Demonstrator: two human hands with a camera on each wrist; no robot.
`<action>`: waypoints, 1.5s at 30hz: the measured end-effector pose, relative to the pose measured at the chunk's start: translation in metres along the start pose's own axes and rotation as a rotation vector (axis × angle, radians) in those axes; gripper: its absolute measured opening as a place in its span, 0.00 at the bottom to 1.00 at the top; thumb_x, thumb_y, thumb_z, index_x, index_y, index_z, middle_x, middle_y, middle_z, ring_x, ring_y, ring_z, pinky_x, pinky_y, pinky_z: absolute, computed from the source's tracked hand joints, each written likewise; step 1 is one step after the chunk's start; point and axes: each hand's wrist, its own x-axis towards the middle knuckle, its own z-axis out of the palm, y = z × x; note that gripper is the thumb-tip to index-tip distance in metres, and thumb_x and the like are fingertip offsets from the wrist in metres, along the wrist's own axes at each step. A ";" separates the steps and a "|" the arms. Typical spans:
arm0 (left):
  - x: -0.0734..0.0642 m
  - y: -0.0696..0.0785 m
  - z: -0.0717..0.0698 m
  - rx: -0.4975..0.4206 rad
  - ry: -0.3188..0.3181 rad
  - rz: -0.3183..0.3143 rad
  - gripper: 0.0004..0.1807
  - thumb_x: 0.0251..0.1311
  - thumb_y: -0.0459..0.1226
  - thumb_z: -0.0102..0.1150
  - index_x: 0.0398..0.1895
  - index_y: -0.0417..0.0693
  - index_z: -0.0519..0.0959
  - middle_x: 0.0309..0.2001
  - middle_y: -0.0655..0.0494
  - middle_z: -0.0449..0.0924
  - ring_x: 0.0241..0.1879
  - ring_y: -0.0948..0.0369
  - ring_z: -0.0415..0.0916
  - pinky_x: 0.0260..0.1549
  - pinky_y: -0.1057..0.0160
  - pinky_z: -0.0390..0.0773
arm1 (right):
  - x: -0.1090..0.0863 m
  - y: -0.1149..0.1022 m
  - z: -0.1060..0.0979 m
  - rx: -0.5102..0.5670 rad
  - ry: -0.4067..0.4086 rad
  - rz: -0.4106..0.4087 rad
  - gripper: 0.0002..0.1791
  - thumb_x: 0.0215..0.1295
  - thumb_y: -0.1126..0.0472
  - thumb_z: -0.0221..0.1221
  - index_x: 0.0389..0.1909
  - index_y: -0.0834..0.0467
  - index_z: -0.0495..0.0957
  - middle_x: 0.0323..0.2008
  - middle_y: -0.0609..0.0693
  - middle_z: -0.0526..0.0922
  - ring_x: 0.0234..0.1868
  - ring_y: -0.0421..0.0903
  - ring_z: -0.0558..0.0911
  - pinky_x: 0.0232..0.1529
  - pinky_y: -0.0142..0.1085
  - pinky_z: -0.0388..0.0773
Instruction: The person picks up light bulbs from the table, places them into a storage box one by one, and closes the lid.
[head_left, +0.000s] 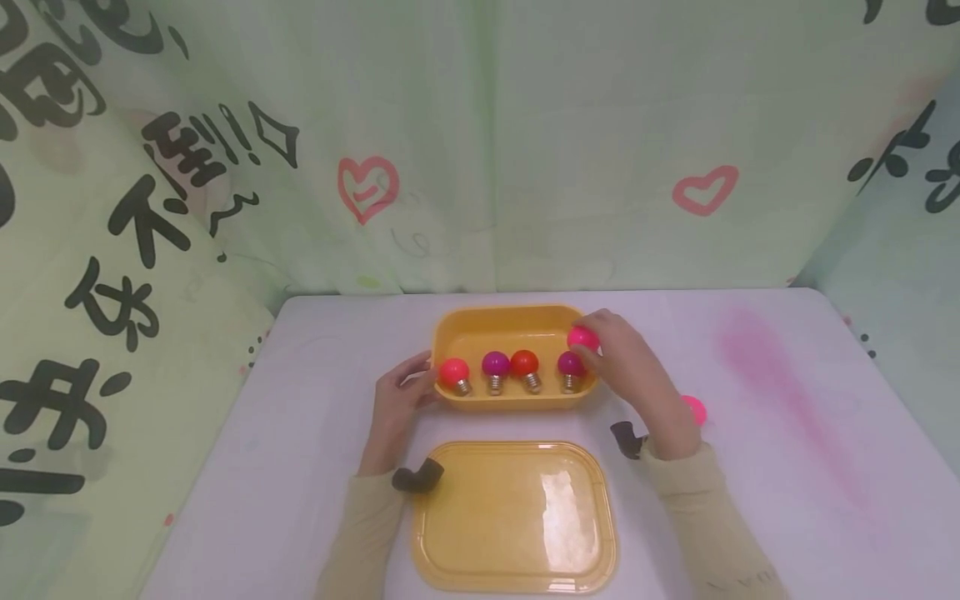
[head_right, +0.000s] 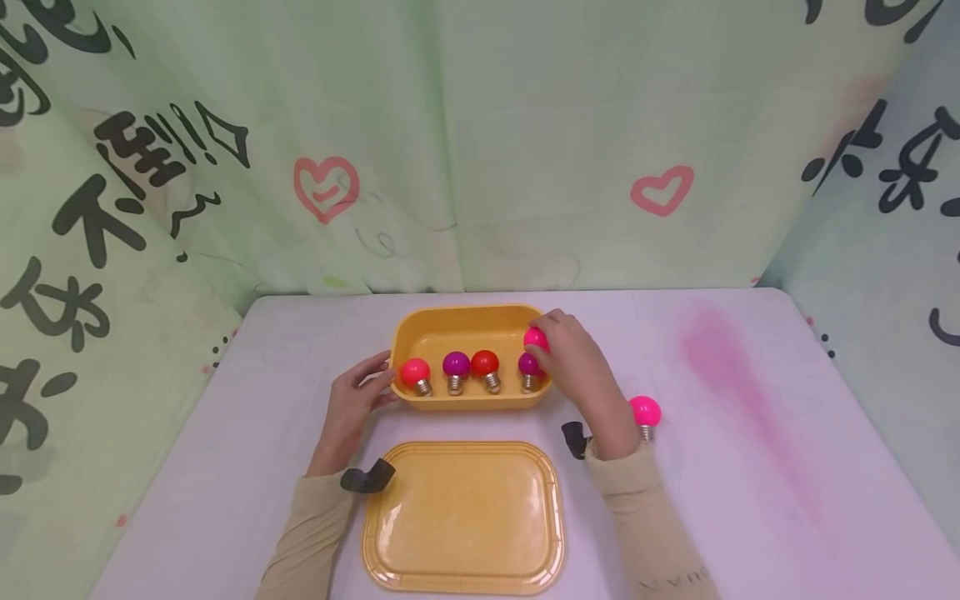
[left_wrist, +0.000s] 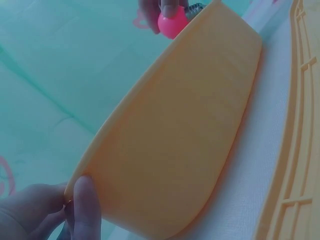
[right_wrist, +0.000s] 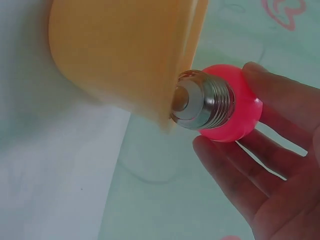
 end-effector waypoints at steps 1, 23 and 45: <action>0.000 0.000 0.000 0.003 0.001 -0.002 0.20 0.64 0.44 0.64 0.59 0.56 0.79 0.56 0.52 0.78 0.49 0.55 0.83 0.47 0.63 0.84 | 0.001 0.000 0.002 0.000 0.001 -0.011 0.22 0.66 0.64 0.63 0.59 0.67 0.74 0.55 0.63 0.76 0.58 0.61 0.74 0.61 0.56 0.75; 0.000 0.004 0.000 0.012 -0.007 -0.012 0.23 0.65 0.42 0.64 0.63 0.52 0.77 0.57 0.49 0.77 0.50 0.50 0.83 0.48 0.61 0.84 | 0.024 -0.002 0.038 0.004 0.011 -0.097 0.20 0.67 0.62 0.62 0.56 0.67 0.75 0.53 0.63 0.78 0.52 0.59 0.78 0.57 0.53 0.78; 0.002 -0.001 0.000 0.036 0.025 -0.011 0.19 0.65 0.43 0.64 0.59 0.57 0.80 0.54 0.52 0.79 0.45 0.56 0.84 0.44 0.64 0.84 | 0.034 -0.003 0.054 -0.004 -0.035 -0.059 0.21 0.67 0.61 0.62 0.57 0.69 0.75 0.53 0.65 0.76 0.54 0.60 0.77 0.59 0.53 0.78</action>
